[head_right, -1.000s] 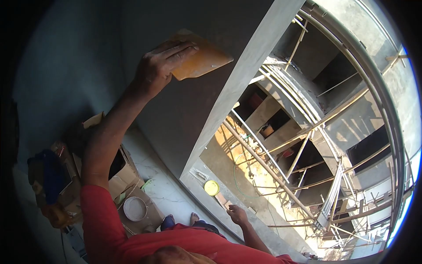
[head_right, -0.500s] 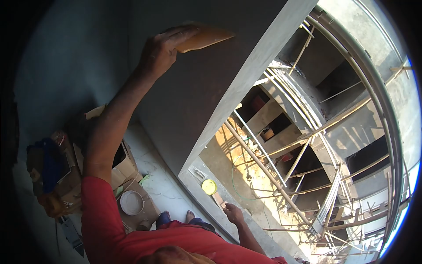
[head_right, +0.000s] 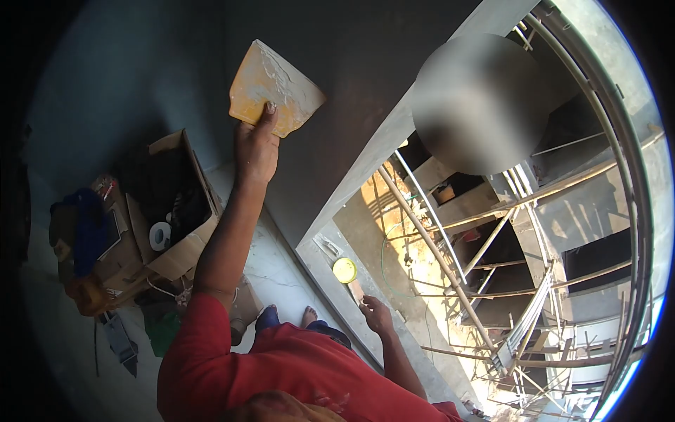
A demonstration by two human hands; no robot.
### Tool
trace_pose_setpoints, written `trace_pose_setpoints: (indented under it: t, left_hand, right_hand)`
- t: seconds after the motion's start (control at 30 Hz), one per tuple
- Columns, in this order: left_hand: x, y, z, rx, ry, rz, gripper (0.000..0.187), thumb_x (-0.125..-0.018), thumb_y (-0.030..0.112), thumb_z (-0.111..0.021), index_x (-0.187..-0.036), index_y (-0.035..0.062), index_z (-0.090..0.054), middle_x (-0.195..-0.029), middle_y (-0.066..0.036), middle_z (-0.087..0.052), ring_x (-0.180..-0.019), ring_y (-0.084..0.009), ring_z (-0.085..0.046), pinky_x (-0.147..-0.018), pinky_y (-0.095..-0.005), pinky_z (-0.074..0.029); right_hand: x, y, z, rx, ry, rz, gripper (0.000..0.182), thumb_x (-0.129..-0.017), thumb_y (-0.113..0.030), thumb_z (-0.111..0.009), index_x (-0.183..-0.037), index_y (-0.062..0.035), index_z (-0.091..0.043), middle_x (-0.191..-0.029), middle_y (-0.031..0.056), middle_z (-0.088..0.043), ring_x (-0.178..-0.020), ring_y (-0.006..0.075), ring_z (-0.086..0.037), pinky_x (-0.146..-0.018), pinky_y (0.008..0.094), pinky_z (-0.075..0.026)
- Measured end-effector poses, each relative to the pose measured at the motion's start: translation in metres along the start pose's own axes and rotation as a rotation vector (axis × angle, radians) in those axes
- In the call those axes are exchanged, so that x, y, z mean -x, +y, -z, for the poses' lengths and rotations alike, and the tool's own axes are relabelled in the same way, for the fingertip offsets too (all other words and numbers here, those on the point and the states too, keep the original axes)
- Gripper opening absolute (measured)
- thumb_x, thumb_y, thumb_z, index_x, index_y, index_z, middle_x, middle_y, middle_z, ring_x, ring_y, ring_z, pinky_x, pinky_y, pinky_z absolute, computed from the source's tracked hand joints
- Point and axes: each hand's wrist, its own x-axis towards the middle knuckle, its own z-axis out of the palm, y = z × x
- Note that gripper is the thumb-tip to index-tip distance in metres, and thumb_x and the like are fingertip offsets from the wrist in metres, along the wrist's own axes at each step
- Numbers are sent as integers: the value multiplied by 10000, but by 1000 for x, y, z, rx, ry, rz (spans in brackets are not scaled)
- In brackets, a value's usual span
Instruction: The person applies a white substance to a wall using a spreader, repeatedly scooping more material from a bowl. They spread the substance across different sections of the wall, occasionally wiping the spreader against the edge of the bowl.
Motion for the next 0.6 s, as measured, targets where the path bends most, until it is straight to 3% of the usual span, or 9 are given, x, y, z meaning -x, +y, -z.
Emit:
trace_pose_setpoints:
  t: [0.03, 0.17, 0.23, 0.27, 0.33, 0.37, 0.43, 0.6]
  left_hand:
    - [3, 1, 0, 25, -7, 11, 413, -961, 128, -594, -1291, -80, -460, -1230, -144, -567, -1187, -210, -545, -1055, -385, -406]
    - [7, 16, -21, -38, 56, -73, 402, -978, 149, -570, -1290, -82, -468, -1211, -162, -581, -1170, -224, -565, -1022, -369, -433]
    - [4, 31, -44, -374, -17, -253, 337, -1013, 195, -511, -1208, -77, -544, -1084, -137, -633, -1030, -187, -619, -887, -317, -500]
    - [-6, 31, -50, -596, -25, -475, 292, -1010, 178, -509, -1218, -14, -578, -1096, -135, -655, -1002, -214, -649, -855, -317, -520]
    - [-27, 38, -70, -688, -92, -840, 246, -931, 59, -593, -1172, 44, -639, -1103, -117, -678, -987, -256, -671, -853, -332, -541]
    - [-40, 36, -75, -688, -92, -845, 246, -931, 59, -593, -1172, 44, -639, -1103, -117, -678, -987, -256, -671, -853, -332, -541]
    - [-66, 29, -82, -688, -99, -1294, 339, -803, -56, -658, -1114, 77, -683, -1112, -94, -688, -1003, -284, -668, -881, -358, -555]
    - [-100, 8, -75, -792, -292, -1334, 446, -725, -89, -687, -1134, 89, -683, -1130, -88, -684, -1063, -305, -645, -930, -387, -549]
  right_hand:
    - [2, 2, -1, 0, -6, -3, 432, -897, -275, -626, -1240, -13, -598, -1176, 169, -662, -1070, 292, -649, -921, 378, -501]
    - [4, 10, -3, 105, -74, -23, 442, -897, -310, -630, -1241, -34, -600, -1192, 163, -658, -1084, 290, -641, -920, 389, -501]
    - [4, 15, -6, 138, -82, -26, 447, -894, -309, -629, -1255, -48, -594, -1203, 153, -653, -1098, 292, -633, -934, 390, -493]
    - [4, 16, -6, 169, -94, -31, 452, -891, -308, -628, -1268, -61, -588, -1214, 142, -649, -1113, 294, -625, -947, 391, -486]
    - [5, 17, -7, 167, -86, -27, 451, -889, -318, -629, -1262, -66, -591, -1222, 142, -645, -1121, 295, -620, -953, 395, -481]
    - [5, 18, -7, 167, -73, -19, 449, -891, -323, -631, -1256, -64, -596, -1203, 144, -654, -1104, 292, -629, -936, 395, -491]
    - [4, 19, -5, 166, -53, -3, 446, -893, -327, -632, -1250, -61, -600, -1185, 146, -664, -1087, 288, -637, -920, 396, -501]
    - [10, 31, 0, 174, -16, -39, 447, -888, -324, -636, -1243, -54, -603, -1172, 141, -670, -1085, 290, -636, -916, 399, -501]
